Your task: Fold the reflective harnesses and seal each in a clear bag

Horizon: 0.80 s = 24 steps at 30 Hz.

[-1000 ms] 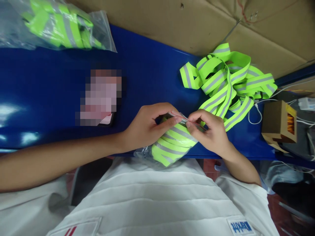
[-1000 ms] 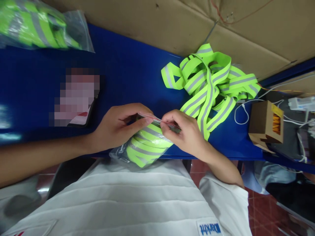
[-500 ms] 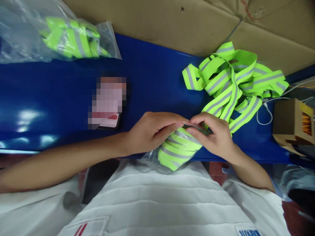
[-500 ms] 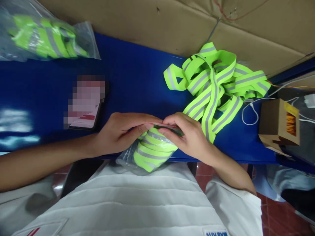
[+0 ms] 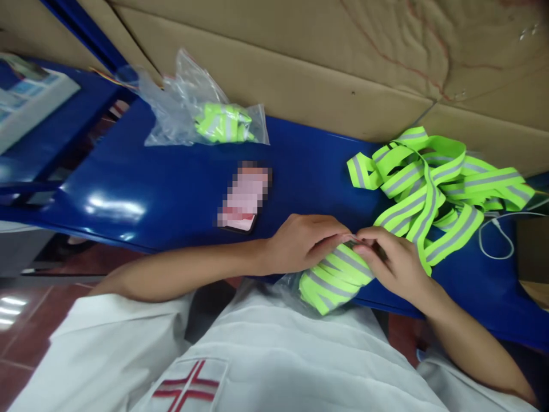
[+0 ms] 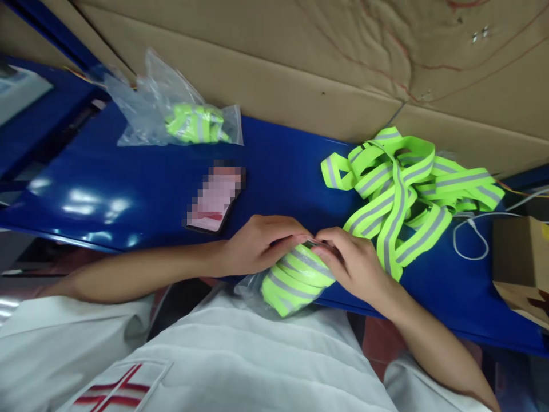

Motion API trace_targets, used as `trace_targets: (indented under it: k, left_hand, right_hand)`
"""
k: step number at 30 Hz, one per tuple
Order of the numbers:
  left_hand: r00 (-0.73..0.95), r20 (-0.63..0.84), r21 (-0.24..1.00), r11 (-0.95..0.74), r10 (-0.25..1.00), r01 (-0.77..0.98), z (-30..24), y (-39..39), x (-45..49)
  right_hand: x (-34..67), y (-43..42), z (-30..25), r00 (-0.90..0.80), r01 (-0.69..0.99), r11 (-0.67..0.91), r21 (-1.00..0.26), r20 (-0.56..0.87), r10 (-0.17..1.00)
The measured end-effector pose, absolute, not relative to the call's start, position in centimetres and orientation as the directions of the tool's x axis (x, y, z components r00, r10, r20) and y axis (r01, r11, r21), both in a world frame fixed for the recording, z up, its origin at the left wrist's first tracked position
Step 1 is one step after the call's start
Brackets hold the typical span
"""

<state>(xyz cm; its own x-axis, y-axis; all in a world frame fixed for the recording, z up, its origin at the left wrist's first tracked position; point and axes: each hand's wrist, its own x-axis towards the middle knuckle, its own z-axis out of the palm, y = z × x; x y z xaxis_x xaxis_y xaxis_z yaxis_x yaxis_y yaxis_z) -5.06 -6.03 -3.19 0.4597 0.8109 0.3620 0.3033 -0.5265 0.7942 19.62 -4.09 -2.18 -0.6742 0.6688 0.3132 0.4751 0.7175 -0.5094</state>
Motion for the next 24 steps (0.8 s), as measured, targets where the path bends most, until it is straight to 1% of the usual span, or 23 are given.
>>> trace_targets:
  k: [3, 5, 6, 8, 10, 12, 13, 15, 18, 21, 24]
  left_hand:
    - [0.434, 0.356, 0.822, -0.498, 0.828, 0.276, -2.5, -5.3, -5.5]
    - [0.448, 0.340, 0.791, -0.509, 0.827, 0.339, -2.0, -4.8, -6.1]
    - [0.470, 0.334, 0.751, -0.532, 0.817, 0.392, -1.8, -4.6, -6.6]
    - [0.509, 0.345, 0.610, -0.601, 0.788, 0.516, -1.7, -4.3, -7.7]
    - [0.529, 0.372, 0.419, -0.647, 0.763, 0.637, -2.1, -4.4, -8.7]
    - [0.492, 0.393, 0.268, -0.608, 0.777, 0.747, -2.7, -4.7, -9.6]
    - [0.455, 0.395, 0.227, -0.565, 0.798, 0.793, -3.0, -4.9, -9.9]
    - [0.367, 0.372, 0.205, -0.461, 0.852, 0.863, -3.6, -5.2, -10.1]
    - [0.275, 0.281, 0.221, -0.341, 0.919, 0.914, -4.0, -5.5, -10.0]
    - [0.258, 0.204, 0.222, -0.301, 0.944, 0.927, -3.9, -5.5, -9.7]
    - [0.246, 0.168, 0.228, -0.280, 0.955, 0.932, -3.6, -5.6, -9.5]
  right_hand:
    - [20.1, -3.8, -2.0, -0.623, 0.527, 0.717, -0.456, 0.367, 0.691]
    - [20.3, -3.7, -2.0, -0.592, 0.549, 0.718, -0.428, 0.407, 0.696]
    - [20.4, -3.6, -2.0, -0.580, 0.554, 0.718, -0.421, 0.423, 0.696]
    - [20.4, -3.4, -2.3, -0.569, 0.557, 0.721, -0.412, 0.443, 0.693]
    - [20.3, -3.1, -2.7, -0.571, 0.559, 0.723, -0.406, 0.444, 0.691]
    - [20.2, -2.7, -3.1, -0.578, 0.560, 0.720, -0.410, 0.429, 0.694]
    - [20.1, -2.5, -3.3, -0.581, 0.560, 0.716, -0.416, 0.419, 0.698]
    - [20.1, -2.2, -3.6, -0.583, 0.561, 0.709, -0.427, 0.404, 0.705]
    - [20.1, -2.1, -3.9, -0.572, 0.574, 0.695, -0.434, 0.395, 0.719]
    - [20.2, -2.1, -3.9, -0.564, 0.590, 0.679, -0.437, 0.379, 0.734]
    - [20.3, -2.1, -4.0, -0.569, 0.596, 0.678, -0.431, 0.369, 0.735]
